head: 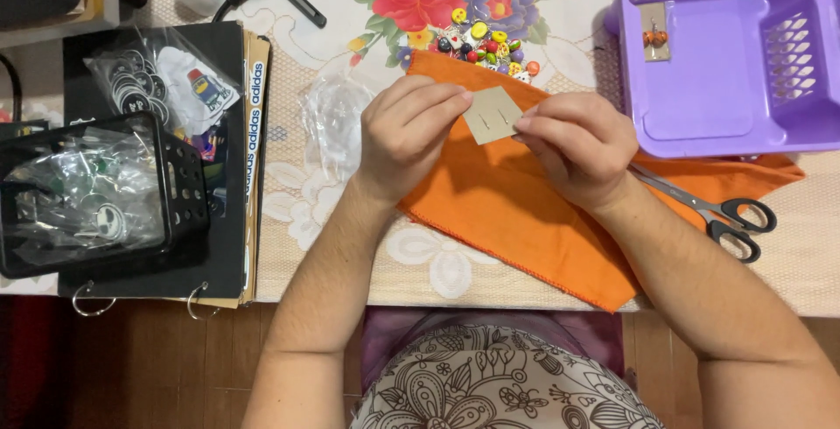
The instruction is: Attaching decorative earrings to a small cardboard holder and then pinning them onto an orange piece of fabric.
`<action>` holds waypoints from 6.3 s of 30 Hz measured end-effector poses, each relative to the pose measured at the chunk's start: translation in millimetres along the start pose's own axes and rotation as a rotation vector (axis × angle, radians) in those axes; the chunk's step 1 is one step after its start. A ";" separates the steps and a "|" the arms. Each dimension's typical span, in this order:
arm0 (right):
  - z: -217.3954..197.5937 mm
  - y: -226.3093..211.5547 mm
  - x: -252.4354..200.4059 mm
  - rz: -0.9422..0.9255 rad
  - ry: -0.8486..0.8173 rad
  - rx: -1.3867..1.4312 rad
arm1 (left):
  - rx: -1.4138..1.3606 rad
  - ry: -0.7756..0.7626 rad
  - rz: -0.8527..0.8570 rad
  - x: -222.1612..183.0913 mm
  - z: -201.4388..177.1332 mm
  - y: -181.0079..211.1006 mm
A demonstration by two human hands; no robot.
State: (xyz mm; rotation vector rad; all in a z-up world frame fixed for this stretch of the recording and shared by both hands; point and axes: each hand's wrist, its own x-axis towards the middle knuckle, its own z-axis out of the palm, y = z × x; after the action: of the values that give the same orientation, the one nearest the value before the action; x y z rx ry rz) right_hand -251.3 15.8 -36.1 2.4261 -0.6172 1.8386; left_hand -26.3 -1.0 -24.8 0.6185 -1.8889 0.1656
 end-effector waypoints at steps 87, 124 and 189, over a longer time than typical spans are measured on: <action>1.4 -13.0 9.2 0.544 -0.197 0.180 | -0.807 -0.001 -1.029 -6.9 8.1 0.6; 8.8 -3.0 1.7 0.553 -0.221 0.305 | -1.094 0.149 -1.138 -16.4 17.3 1.8; -80.7 -43.6 92.1 0.476 0.224 0.028 | -0.974 -0.078 -0.589 105.5 -21.6 78.7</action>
State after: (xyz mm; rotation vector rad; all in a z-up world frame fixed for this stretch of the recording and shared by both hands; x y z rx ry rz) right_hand -290.6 50.5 82.9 2.1731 -1.2365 2.2507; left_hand -76.1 39.0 92.3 0.4544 -1.5252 -1.1026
